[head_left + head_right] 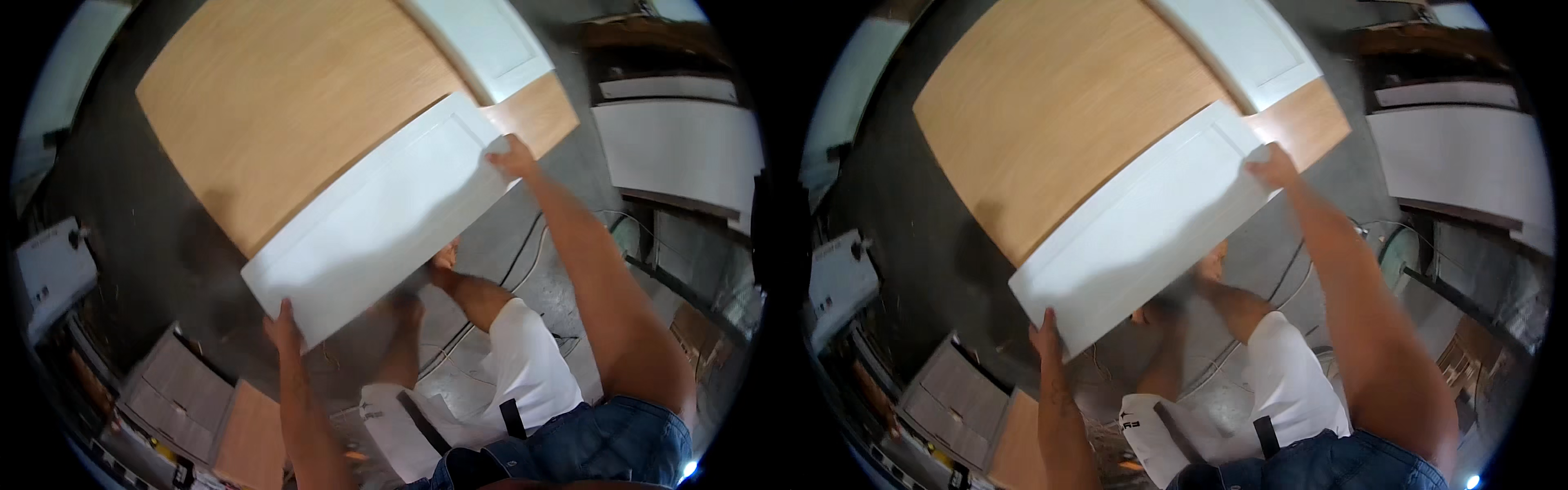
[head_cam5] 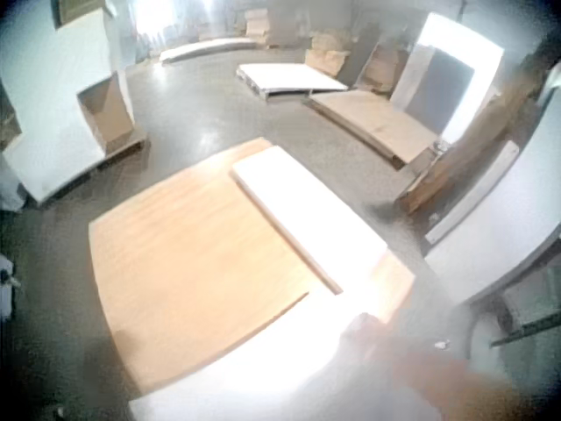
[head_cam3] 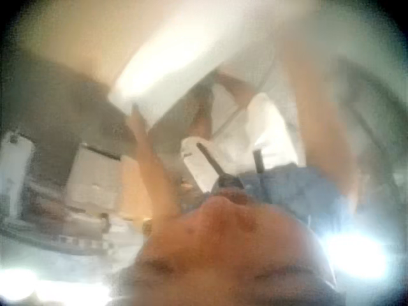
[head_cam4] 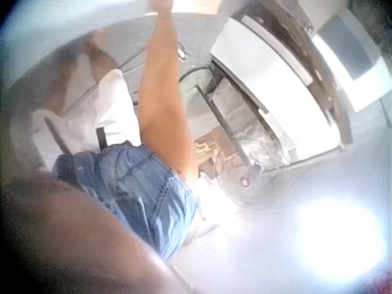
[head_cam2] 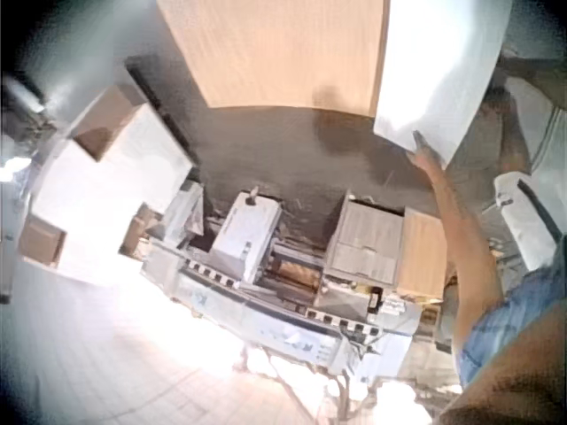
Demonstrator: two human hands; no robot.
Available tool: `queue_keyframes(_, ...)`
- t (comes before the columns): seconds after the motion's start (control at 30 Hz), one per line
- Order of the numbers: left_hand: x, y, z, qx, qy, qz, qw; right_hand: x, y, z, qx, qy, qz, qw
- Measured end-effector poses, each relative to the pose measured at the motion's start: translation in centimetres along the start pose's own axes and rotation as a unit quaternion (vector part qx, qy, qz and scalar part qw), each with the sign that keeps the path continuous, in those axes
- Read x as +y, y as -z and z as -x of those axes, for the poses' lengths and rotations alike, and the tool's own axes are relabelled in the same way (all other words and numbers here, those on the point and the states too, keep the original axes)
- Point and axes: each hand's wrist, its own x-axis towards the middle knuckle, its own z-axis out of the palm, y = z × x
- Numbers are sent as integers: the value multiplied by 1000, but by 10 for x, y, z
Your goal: The person uses a pallet jack to move materials, picks up a wooden pallet and a board, and then carries white furniture panels one by one to a processing station where they clean them using a compressed air nozzle.
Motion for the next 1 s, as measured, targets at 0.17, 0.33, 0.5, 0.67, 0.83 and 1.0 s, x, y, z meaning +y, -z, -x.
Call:
queue_keyframes(0.17,-44,-28,-65,44,-51,-175,982,47,-22,-42,41,45,26,998)
queue_keyframes(0.33,-41,-28,-74,2,-14,-179,984,30,-30,-31,-11,15,0,1000)
queue_keyframes(0.5,-29,-58,-79,-50,-12,-152,987,78,-15,-50,48,20,27,998)
queue_keyframes(0.67,-15,-35,-53,-35,33,38,998,18,-17,-32,5,9,17,1000)
queue_keyframes(0.83,16,23,8,-63,-14,-66,996,-20,60,35,-29,-72,24,997)
queue_keyframes(1.0,47,139,133,-71,-33,-54,995,-80,159,169,-80,-132,-20,988)
